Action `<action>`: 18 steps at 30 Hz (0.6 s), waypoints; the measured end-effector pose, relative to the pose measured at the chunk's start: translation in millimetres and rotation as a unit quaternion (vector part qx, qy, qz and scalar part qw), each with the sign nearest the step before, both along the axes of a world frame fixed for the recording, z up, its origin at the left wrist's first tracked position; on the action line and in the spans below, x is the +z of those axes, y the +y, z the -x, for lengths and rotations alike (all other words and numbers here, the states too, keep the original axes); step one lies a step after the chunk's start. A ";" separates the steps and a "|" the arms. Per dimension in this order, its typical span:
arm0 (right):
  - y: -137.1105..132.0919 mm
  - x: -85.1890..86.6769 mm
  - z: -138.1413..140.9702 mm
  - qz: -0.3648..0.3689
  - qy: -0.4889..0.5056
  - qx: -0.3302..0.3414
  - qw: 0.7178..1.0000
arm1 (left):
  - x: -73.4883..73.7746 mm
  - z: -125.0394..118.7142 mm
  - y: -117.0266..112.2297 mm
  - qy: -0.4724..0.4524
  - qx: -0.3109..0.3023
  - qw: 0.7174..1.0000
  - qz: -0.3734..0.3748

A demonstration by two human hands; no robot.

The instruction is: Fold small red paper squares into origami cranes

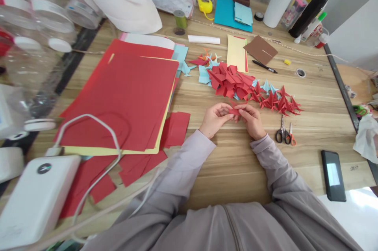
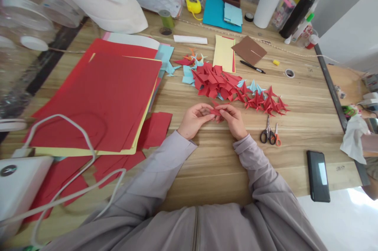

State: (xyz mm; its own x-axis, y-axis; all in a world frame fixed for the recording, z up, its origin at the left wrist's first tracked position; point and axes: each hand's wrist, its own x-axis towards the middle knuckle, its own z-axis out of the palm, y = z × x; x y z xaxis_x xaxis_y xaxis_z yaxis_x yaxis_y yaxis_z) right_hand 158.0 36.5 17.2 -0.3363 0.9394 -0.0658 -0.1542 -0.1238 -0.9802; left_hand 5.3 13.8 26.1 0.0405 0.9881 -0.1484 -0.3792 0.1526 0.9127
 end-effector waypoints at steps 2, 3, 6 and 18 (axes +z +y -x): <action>0.2 -0.5 0.4 -0.001 0.001 -0.004 1.000 | 0.0 0.0 -0.4 0.014 -0.001 1.000 -0.004; 0.2 -0.5 0.5 -0.002 -0.001 -0.003 1.000 | 0.2 0.1 -0.6 0.018 0.000 1.000 -0.005; -0.2 0.3 0.8 -0.005 -0.010 -0.004 1.000 | 1.5 0.4 -1.1 0.032 0.004 0.999 -0.006; 0.0 3.8 2.9 -0.003 0.008 -0.040 0.999 | -1.7 1.0 -1.7 0.050 -0.001 0.999 0.003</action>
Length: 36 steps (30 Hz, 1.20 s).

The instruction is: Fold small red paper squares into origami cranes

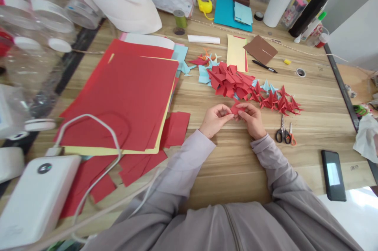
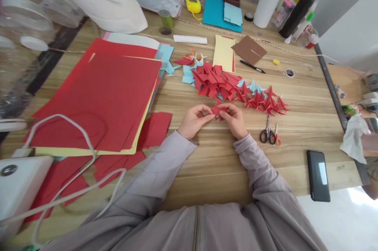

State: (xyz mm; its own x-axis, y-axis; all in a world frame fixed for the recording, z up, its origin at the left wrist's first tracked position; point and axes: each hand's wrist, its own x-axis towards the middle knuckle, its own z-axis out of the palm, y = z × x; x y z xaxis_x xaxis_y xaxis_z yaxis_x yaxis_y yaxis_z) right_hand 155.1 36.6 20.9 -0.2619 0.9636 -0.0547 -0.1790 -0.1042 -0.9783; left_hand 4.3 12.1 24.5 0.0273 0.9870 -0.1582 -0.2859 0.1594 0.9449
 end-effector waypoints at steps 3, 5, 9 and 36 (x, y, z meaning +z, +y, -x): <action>0.2 -0.2 -0.6 0.003 -0.004 -0.004 1.000 | -1.5 -0.2 0.2 -0.016 -0.002 1.000 -0.003; 0.2 -0.4 -0.8 0.005 -0.005 -0.006 1.000 | -1.9 -0.3 0.3 -0.009 -0.003 1.000 -0.008; 0.7 -1.0 -1.6 0.019 0.016 -0.010 1.000 | -2.1 -0.6 -0.2 0.012 -0.003 1.000 -0.018; 1.5 -0.5 -2.5 0.011 -0.006 0.008 1.000 | -4.5 3.2 1.0 0.109 -0.022 0.978 -0.176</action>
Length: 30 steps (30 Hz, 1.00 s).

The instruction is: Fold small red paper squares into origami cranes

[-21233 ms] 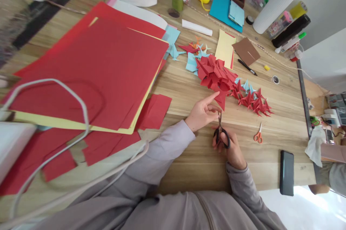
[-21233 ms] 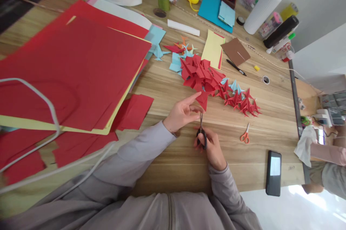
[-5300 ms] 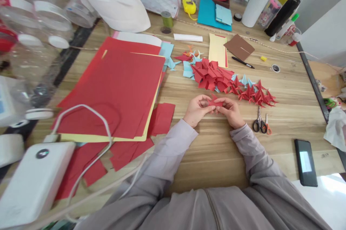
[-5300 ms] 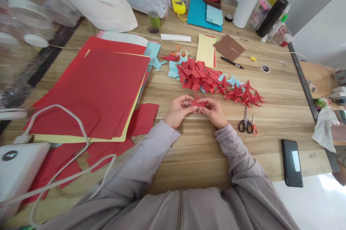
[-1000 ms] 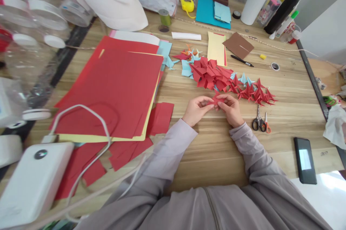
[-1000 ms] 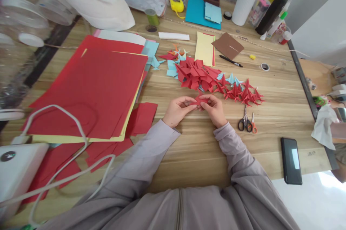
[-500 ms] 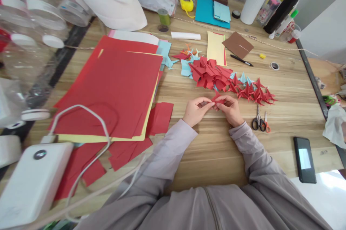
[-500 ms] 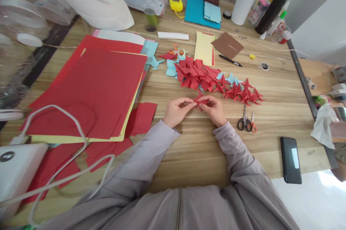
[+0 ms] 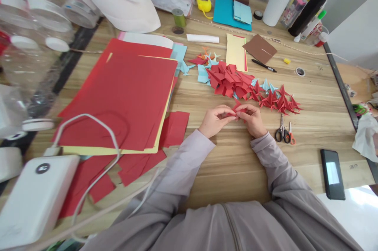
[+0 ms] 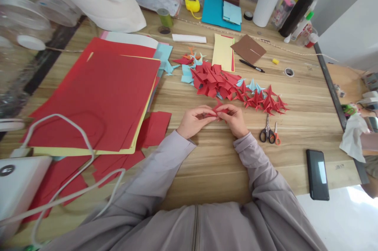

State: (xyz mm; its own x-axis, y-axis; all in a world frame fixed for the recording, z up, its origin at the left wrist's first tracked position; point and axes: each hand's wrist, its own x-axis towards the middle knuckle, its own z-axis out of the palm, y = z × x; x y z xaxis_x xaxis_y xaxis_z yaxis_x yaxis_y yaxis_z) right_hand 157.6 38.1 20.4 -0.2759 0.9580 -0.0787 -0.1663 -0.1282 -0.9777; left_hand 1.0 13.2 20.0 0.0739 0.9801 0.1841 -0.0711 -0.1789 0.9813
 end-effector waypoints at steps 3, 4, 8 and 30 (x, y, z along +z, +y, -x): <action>0.1 0.1 -0.8 0.001 0.006 0.011 1.000 | -0.9 1.3 0.2 0.010 0.001 1.000 -0.005; 0.0 0.0 -0.9 0.000 0.006 0.015 1.000 | -1.0 1.5 0.1 0.012 0.002 1.000 -0.004; -0.6 -2.0 -1.1 -0.007 0.001 0.021 1.000 | 0.5 1.4 -0.3 0.017 0.005 1.000 0.013; -1.9 5.0 1.2 -0.012 -0.019 0.037 0.999 | 6.4 0.6 -0.6 -0.053 0.048 0.989 0.132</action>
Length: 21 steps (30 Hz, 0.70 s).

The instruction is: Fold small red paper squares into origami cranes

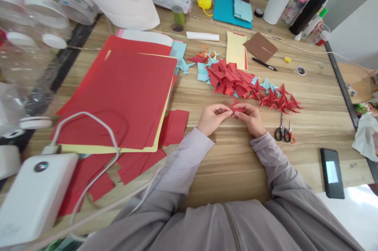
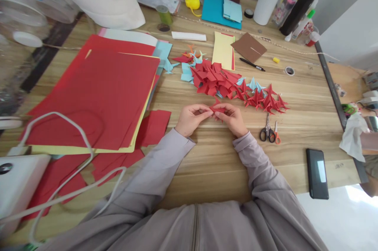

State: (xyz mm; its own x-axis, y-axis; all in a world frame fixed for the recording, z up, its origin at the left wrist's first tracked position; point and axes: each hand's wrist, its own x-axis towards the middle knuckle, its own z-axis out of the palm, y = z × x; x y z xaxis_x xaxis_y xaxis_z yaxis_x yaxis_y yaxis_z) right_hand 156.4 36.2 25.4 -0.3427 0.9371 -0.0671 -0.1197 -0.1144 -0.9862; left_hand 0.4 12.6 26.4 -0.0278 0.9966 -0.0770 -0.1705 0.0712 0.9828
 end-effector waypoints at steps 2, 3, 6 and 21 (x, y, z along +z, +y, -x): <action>0.0 -0.6 0.1 0.002 0.006 0.001 1.000 | 0.4 0.1 -0.3 -0.012 0.004 1.000 0.019; 0.0 -0.9 0.1 0.002 0.009 0.002 1.000 | 0.5 0.3 -0.3 -0.015 0.006 1.000 0.025; 0.1 -1.8 -0.1 -0.005 0.013 0.002 1.000 | 0.9 1.0 -0.4 -0.018 0.004 0.999 0.026; 0.2 -4.0 -0.6 -0.009 -0.002 0.002 1.000 | 1.7 -1.4 -0.1 -0.006 0.022 0.999 0.025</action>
